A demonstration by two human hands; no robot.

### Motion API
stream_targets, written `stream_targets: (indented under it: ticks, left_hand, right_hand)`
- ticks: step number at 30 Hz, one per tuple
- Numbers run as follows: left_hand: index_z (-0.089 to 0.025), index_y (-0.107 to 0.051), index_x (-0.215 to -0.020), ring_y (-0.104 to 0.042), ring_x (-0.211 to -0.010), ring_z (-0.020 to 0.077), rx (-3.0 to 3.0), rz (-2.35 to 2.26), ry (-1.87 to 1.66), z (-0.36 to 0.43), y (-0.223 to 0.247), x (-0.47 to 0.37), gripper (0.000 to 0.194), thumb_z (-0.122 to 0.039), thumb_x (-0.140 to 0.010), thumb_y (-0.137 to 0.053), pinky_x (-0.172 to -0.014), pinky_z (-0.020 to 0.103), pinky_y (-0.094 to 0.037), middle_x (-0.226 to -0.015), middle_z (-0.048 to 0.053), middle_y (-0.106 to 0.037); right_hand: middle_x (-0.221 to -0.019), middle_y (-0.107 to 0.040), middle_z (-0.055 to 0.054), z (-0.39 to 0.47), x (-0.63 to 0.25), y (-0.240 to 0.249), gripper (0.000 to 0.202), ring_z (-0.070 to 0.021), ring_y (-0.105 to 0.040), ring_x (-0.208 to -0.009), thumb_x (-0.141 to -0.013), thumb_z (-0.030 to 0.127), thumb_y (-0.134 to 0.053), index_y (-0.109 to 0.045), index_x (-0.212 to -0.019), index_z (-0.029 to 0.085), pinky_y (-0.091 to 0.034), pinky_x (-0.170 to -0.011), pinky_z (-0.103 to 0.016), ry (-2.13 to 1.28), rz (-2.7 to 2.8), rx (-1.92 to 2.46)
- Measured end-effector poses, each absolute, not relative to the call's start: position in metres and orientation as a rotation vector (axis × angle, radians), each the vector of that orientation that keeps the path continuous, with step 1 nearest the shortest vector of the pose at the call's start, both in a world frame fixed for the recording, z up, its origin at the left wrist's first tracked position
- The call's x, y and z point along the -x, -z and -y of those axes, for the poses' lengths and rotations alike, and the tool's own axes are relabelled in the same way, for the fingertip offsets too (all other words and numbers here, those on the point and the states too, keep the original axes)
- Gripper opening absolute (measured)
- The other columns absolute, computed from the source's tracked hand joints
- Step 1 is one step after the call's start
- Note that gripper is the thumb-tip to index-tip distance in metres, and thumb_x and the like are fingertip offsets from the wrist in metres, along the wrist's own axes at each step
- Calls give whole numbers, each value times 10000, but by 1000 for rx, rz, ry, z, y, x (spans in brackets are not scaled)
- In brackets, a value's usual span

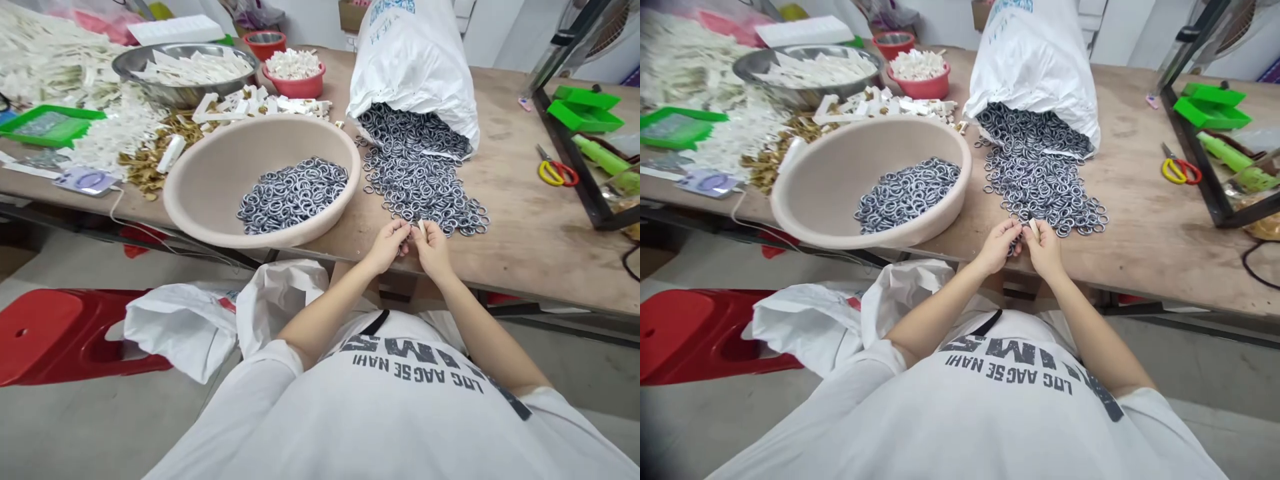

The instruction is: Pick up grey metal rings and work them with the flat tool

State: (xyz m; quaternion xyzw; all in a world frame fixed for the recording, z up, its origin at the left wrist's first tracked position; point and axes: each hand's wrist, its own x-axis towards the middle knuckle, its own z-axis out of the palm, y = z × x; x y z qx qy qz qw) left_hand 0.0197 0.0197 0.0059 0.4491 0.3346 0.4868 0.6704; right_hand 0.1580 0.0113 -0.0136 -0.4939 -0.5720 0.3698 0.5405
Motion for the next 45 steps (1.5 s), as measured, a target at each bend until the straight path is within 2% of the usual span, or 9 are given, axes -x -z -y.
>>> stream_targets:
  ticks: [6, 17, 23, 27, 31, 34, 45]
  left_hand:
    - [-178, -546, -843, -505, -469, 33, -1041, -717, -1096, -19, -6, -18, 297, -441, -847, -682, -410, 173, -350, -754, -45, -574]
    - [-168, -552, -847, -511, -471, 27, -987, -662, -1070, -21, -13, -14, 301, -420, -853, -717, -403, 170, -349, -765, -30, -592]
    - [-169, -564, -860, -504, -475, 25, -994, -627, -1101, -23, -8, -14, 286, -406, -851, -724, -408, 160, -353, -761, -39, -590]
    - [-162, -588, -878, -517, -486, 30, -1013, -594, -1110, -24, -6, -14, 280, -401, -852, -730, -410, 160, -356, -766, -33, -596]
    - [-154, -608, -903, -518, -488, 32, -1028, -613, -1081, -24, -8, -14, 259, -394, -880, -703, -419, 159, -365, -755, -30, -591]
    - [-156, -603, -902, -514, -487, 30, -1025, -648, -1062, -24, -10, -15, 245, -387, -895, -686, -425, 154, -365, -745, -33, -589]
    - [-155, -606, -884, -523, -478, 37, -977, -666, -1091, -20, -13, -16, 218, -361, -920, -666, -420, 159, -346, -721, -23, -587]
  right_hand:
    - [-834, -640, 4, -14, -161, 18, 319, -162, -571, -782, -897, 540, -643, -611, -906, 223, -476, -748, -295, -836, 1381, 1132]
    - [-838, -677, -15, -9, -159, 7, 409, -165, -609, -803, -849, 618, -662, -624, -870, 211, -478, -788, -298, -839, 1351, 1103]
    - [-830, -652, -17, -11, -159, 6, 445, -173, -578, -839, -839, 661, -649, -621, -853, 217, -477, -780, -300, -841, 1368, 1106]
    - [-785, -600, -7, -12, -160, 5, 448, -162, -539, -793, -834, 663, -659, -598, -821, 220, -448, -705, -285, -889, 1352, 1048]
    - [-663, -468, 32, -12, -163, 5, 472, -123, -429, -613, -835, 687, -644, -540, -789, 229, -362, -571, -268, -920, 1264, 1039]
    - [-622, -400, 49, -12, -165, 4, 503, -111, -370, -551, -828, 729, -616, -504, -787, 240, -313, -522, -266, -945, 1232, 1048]
    - [-627, -409, 46, -11, -165, 5, 552, -99, -372, -537, -760, 773, -651, -510, -767, 239, -310, -493, -259, -929, 1197, 998]
